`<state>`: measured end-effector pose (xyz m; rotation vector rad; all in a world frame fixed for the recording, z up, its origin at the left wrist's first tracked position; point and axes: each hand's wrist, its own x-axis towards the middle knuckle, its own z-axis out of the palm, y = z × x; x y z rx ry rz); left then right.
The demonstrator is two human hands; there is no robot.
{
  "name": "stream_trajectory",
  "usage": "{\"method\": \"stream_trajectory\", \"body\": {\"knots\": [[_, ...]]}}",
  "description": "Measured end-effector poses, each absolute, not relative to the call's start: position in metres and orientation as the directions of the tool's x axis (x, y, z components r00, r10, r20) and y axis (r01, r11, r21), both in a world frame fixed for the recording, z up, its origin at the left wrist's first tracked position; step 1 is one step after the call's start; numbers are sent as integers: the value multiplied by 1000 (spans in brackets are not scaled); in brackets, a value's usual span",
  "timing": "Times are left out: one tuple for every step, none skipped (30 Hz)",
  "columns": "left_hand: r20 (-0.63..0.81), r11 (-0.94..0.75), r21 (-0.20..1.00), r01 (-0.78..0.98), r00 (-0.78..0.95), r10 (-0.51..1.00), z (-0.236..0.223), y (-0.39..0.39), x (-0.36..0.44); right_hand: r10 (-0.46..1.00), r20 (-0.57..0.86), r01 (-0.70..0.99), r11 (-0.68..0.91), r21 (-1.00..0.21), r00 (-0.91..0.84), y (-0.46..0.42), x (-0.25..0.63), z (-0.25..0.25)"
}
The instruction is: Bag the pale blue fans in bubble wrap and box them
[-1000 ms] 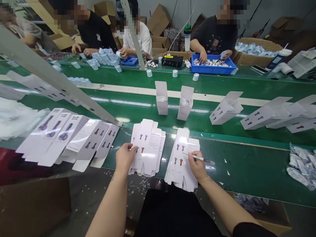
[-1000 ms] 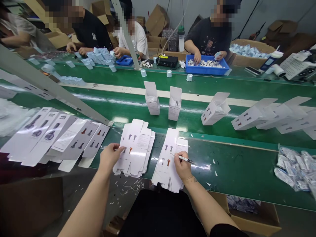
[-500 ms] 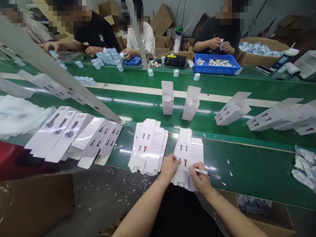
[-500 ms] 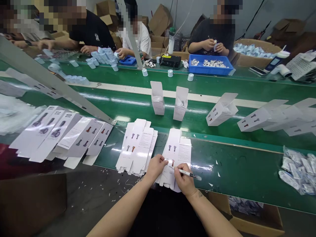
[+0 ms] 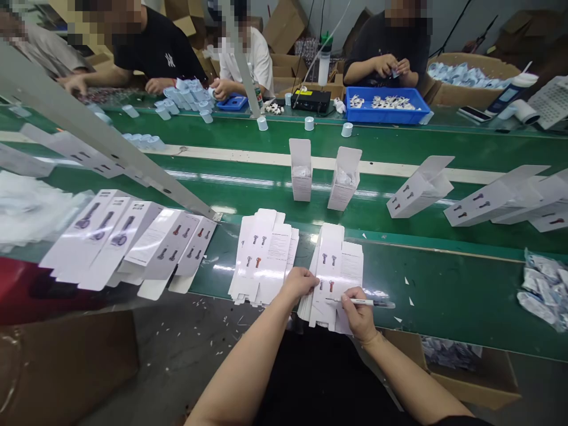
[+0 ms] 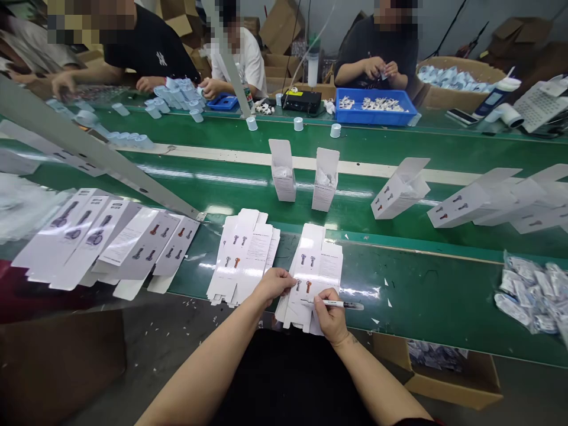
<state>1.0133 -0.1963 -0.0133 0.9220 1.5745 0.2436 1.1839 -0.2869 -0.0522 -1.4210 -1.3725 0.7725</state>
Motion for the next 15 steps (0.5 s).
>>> {"method": "stream_trajectory", "body": {"knots": [[-751,681,630,373,67,657,-13,-196,1011,972,175,348,111,-931,156,-287,1183,-51],[-757,699,633,333,80,648,-13,-197,1009,974,170,349,109,-931,151,-286,1181,-51],[-761,713,636,296,88,643,-14,-197,1007,975,167,351,107,-930,144,-285,1179,-50],[-763,723,639,263,93,640,-15,-198,1005,977,163,354,106,-929,135,-285,1178,-50],[-762,730,642,234,96,640,-16,-199,1004,980,160,357,107,-928,121,-284,1177,-49],[-761,734,646,208,98,641,-18,-200,1003,982,156,361,109,-926,105,-284,1175,-49],[-759,737,650,185,99,644,-19,-201,1002,984,153,364,111,-925,87,-283,1174,-49],[-757,739,653,165,101,646,-21,-202,1002,986,149,368,114,-923,70,-283,1173,-48],[-755,741,656,147,104,648,-22,-203,1001,988,146,371,116,-921,55,-283,1173,-48],[-753,742,658,131,108,649,-23,-204,1001,989,143,375,117,-920,43,-283,1172,-48],[-752,743,659,117,114,650,-24,-204,1001,990,139,378,116,-918,34,-283,1172,-48],[-749,742,662,107,119,651,-24,-204,1002,990,135,381,115,-917,27,-284,1172,-48],[-747,741,665,99,126,653,-25,-205,1002,991,132,385,114,-916,21,-284,1172,-48],[-744,739,667,95,132,655,-25,-205,1002,992,128,388,112,-915,15,-284,1171,-48],[-742,737,670,95,137,657,-26,-205,1003,992,125,390,112,-914,10,-284,1171,-49]]}}
